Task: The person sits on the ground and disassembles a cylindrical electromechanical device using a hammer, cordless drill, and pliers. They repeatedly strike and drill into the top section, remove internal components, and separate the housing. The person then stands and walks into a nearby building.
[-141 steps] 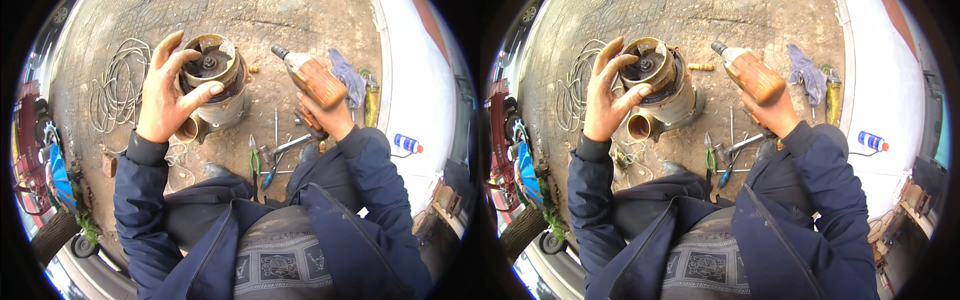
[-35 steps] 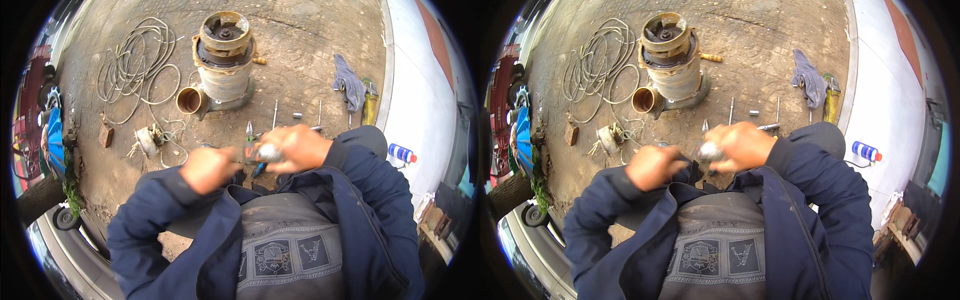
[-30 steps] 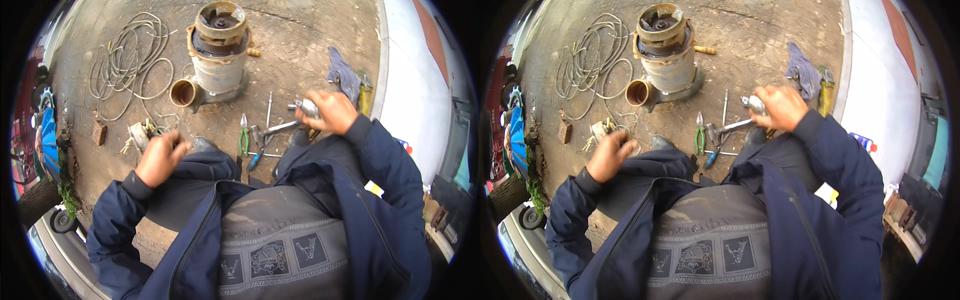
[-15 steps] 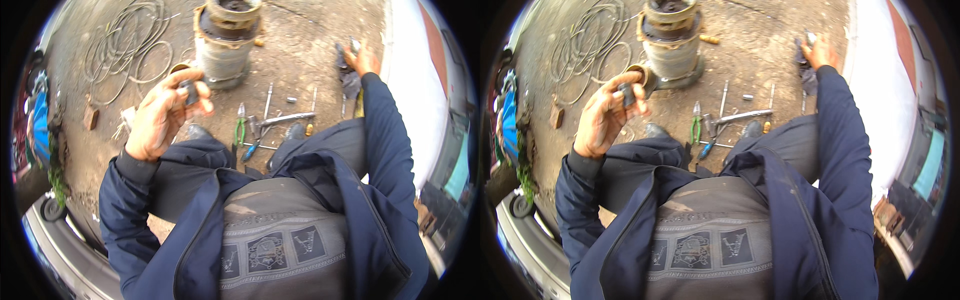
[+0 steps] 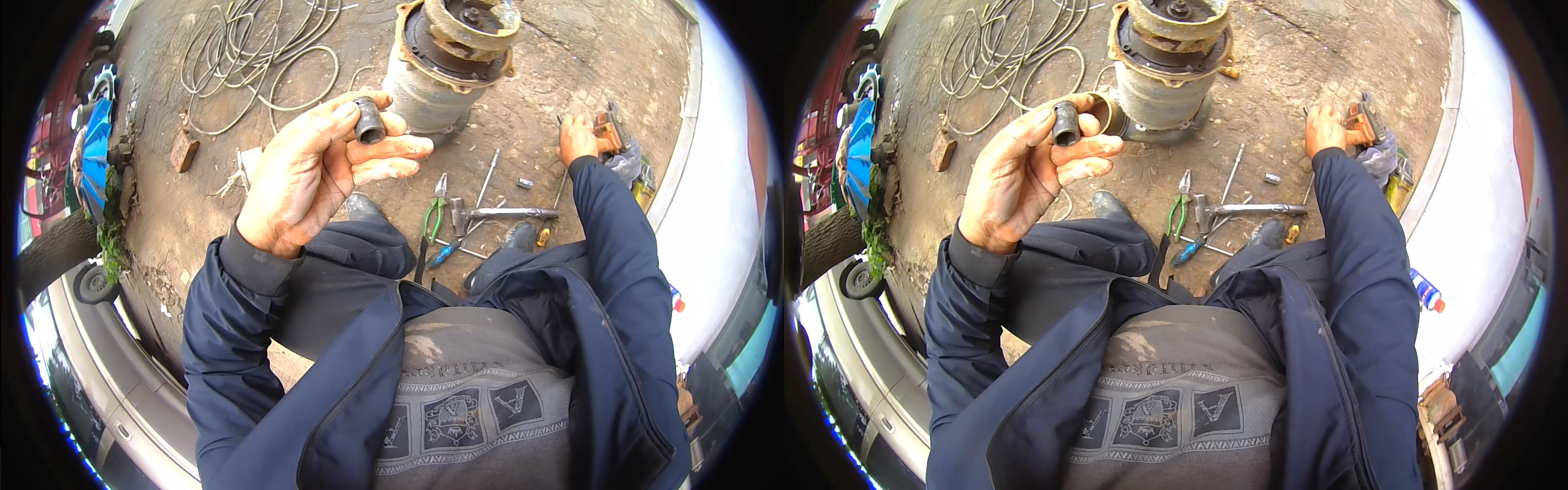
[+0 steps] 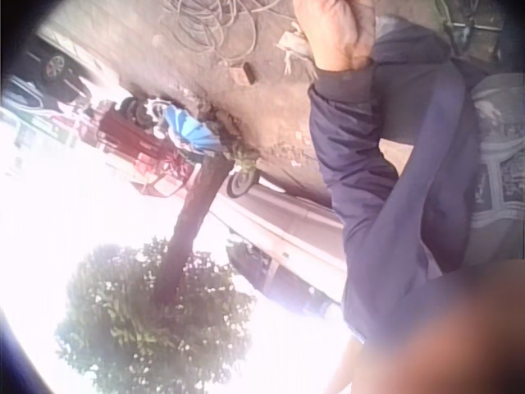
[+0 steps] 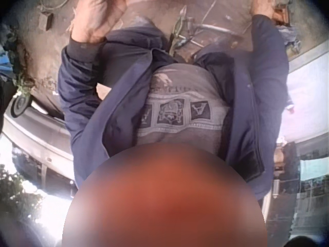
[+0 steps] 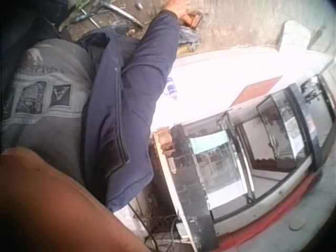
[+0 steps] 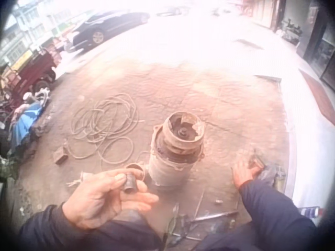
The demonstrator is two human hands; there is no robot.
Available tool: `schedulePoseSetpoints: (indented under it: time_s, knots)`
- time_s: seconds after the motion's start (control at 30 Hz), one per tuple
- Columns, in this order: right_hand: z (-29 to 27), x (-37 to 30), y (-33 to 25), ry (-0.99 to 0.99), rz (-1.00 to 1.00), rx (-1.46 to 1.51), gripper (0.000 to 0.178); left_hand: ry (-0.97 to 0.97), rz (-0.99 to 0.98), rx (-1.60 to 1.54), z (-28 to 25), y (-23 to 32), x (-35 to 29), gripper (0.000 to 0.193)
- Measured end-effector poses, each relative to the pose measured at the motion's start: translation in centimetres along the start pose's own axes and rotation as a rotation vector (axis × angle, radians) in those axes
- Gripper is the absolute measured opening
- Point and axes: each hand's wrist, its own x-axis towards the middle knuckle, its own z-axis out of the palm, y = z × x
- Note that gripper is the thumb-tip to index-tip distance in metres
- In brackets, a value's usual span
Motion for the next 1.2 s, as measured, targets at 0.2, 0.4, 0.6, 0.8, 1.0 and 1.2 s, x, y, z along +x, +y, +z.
schedulePoseSetpoints:
  time_s: [0.2, 0.4, 0.6, 0.8, 1.0, 1.2]
  knots:
    - [2.5, -0.2, -1.2, -0.046, -0.014, -0.098, 0.062, 0.021, -0.019, 0.019, -0.4, 0.7, 0.2, 0.054]
    - [-0.1, -0.3, -2.3, -0.111, -0.093, 0.217, 0.048, 0.032, 0.004, 0.065, 0.3, 0.4, 0.3, 0.053]
    - [-9.6, -1.1, -4.3, -0.068, -0.181, 0.618, 0.055, 0.001, 0.038, -0.023, 0.5, 0.1, 0.0, 0.039]
    - [-18.5, -6.9, -7.5, -0.224, -0.144, 1.474, 0.051, -0.038, 0.057, 0.013, 0.1, 0.4, -0.5, 0.052]
    - [-21.3, -11.6, -9.9, -0.398, -0.033, 1.838, 0.054, -0.041, 0.138, -0.006, -0.2, 0.9, -0.9, 0.052]
    - [-20.2, -14.1, -11.3, -0.437, -0.14, 1.793, 0.05, -0.121, 0.118, -0.075, -0.8, 1.4, -0.8, 0.047]
